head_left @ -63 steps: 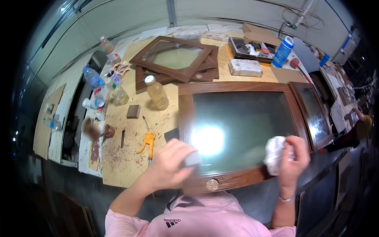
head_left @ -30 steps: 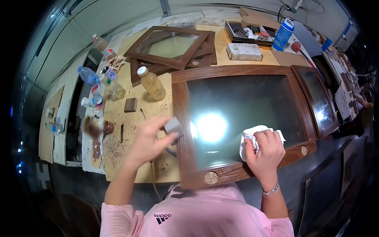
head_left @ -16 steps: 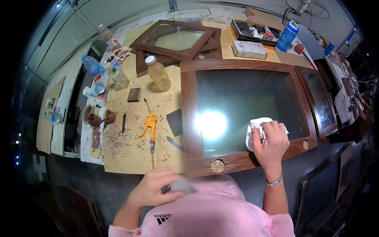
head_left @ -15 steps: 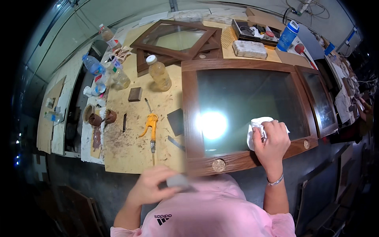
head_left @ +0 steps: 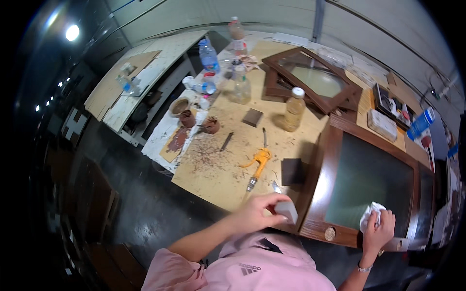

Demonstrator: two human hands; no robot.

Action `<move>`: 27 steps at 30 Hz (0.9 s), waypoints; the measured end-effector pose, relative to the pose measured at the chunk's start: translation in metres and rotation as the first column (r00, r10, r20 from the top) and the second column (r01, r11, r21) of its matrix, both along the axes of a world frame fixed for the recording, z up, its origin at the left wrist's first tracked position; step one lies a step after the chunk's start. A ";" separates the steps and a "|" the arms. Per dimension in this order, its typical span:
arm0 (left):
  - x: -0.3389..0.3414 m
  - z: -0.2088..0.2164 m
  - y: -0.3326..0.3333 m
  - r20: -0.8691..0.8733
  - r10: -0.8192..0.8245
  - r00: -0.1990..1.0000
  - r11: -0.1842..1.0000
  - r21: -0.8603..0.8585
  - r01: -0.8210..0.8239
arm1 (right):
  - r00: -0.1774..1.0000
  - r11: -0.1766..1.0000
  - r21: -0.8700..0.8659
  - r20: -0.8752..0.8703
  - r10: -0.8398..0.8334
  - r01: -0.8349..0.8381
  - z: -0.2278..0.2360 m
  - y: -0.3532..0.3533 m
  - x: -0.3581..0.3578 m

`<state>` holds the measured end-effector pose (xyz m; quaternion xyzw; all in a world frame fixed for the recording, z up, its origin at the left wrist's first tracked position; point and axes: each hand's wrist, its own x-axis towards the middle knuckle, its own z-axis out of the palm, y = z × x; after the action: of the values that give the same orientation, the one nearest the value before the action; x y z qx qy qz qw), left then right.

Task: The person cleans and finishes wooden window frames in a workshop. They wipe the frames with a cloth, sand the edges with a sanding block, and apply a finish using a small brush. The person handles multiple frames, moving them around the workbench to access different sides.

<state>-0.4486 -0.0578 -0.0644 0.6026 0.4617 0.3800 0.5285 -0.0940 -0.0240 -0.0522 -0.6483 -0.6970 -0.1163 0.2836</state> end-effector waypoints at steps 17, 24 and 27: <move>-0.363 -0.162 0.061 -0.619 0.778 0.108 0.447 0.424 -0.788 | 0.996 0.996 -0.010 0.045 -0.083 0.084 -0.011 0.003 0.007; -0.368 -0.156 0.064 -0.652 0.747 0.127 0.468 0.382 -0.797 | 0.992 0.994 -0.011 0.059 -0.108 0.109 -0.013 0.004 0.008; -0.364 -0.153 0.067 -0.667 0.741 0.076 0.442 0.398 -0.804 | 0.993 0.994 -0.013 0.049 -0.103 0.104 -0.015 0.004 0.011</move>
<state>-0.8124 0.0087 -0.2170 0.3419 0.8965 0.2816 0.0110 -0.0835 -0.0196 -0.0672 -0.6828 -0.6699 -0.1413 0.2550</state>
